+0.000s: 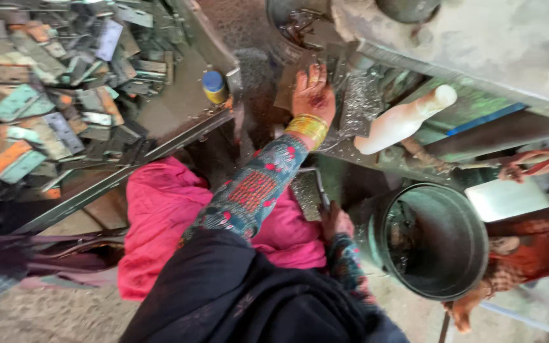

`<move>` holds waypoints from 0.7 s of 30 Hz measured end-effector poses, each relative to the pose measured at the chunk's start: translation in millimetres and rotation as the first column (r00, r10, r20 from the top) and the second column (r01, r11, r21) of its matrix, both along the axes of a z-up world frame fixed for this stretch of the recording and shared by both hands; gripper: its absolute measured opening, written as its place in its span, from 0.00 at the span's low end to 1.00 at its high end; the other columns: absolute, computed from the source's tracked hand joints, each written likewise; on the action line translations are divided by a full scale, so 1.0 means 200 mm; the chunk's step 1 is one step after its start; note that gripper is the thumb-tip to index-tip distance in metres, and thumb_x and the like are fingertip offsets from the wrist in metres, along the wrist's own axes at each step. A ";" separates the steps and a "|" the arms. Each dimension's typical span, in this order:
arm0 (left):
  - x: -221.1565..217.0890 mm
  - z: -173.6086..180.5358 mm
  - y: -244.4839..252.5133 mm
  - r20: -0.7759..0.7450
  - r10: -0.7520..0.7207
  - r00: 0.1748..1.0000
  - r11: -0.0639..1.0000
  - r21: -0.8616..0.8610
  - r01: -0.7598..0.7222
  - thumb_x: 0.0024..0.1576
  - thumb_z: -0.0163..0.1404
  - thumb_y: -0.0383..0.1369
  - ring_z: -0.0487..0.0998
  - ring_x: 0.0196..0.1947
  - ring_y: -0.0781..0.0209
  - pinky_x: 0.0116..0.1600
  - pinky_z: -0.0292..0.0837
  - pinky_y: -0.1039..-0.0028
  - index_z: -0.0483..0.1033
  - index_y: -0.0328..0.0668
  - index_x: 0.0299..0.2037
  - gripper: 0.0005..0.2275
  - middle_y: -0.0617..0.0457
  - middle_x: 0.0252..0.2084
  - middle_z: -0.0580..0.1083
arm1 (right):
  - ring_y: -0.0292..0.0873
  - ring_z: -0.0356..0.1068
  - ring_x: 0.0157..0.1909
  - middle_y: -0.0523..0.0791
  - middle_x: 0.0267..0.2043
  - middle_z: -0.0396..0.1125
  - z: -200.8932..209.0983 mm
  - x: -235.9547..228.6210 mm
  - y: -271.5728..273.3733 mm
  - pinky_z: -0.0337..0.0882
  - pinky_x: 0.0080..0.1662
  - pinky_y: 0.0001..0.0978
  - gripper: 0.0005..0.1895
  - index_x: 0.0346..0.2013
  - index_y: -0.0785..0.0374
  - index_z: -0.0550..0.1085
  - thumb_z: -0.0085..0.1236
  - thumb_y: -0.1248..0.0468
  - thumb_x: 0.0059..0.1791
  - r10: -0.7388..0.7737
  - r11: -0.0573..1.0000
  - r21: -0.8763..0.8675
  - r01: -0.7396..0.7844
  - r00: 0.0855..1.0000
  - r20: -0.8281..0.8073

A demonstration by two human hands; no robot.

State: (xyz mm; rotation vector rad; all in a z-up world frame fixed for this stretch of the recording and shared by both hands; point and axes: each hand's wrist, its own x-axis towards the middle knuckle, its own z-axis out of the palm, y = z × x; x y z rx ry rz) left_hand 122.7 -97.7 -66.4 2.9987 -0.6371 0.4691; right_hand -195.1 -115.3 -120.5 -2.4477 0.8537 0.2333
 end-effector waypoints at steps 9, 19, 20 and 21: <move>-0.33 0.27 0.29 0.019 -0.169 0.985 0.985 -0.038 0.170 0.60 0.37 0.38 0.55 0.75 0.49 0.71 0.48 0.48 0.73 0.44 0.53 0.17 0.46 0.75 0.55 | 0.61 0.72 0.52 0.55 0.49 0.74 0.70 0.10 -0.04 0.71 0.52 0.53 0.21 0.54 0.57 0.72 0.52 0.50 0.51 0.131 0.972 -0.222 -0.075 0.959 0.250; -0.62 0.53 0.58 0.074 -0.454 0.888 0.808 -0.387 0.445 0.54 0.52 0.41 0.69 0.62 0.50 0.67 0.53 0.51 0.72 0.51 0.56 0.19 0.51 0.57 0.73 | 0.59 0.73 0.51 0.51 0.49 0.74 0.95 0.13 0.02 0.71 0.51 0.52 0.16 0.52 0.56 0.74 0.56 0.57 0.49 0.113 0.981 -0.188 -0.054 0.942 0.317; -0.61 0.56 0.50 0.121 -0.406 0.906 0.784 -0.463 0.413 0.53 0.51 0.41 0.70 0.60 0.51 0.66 0.53 0.51 0.72 0.53 0.56 0.20 0.49 0.56 0.74 | 0.59 0.73 0.51 0.51 0.48 0.74 0.94 0.12 0.03 0.71 0.51 0.51 0.15 0.50 0.56 0.75 0.56 0.58 0.49 0.117 0.983 -0.174 -0.061 0.936 0.331; -0.59 0.60 0.44 0.174 -0.347 0.921 0.843 -0.371 0.388 0.55 0.50 0.40 0.70 0.62 0.51 0.67 0.53 0.53 0.73 0.53 0.55 0.17 0.50 0.58 0.73 | 0.58 0.73 0.51 0.50 0.48 0.75 0.94 0.13 0.02 0.71 0.51 0.51 0.15 0.49 0.56 0.75 0.56 0.58 0.49 0.119 0.985 -0.160 -0.067 0.931 0.346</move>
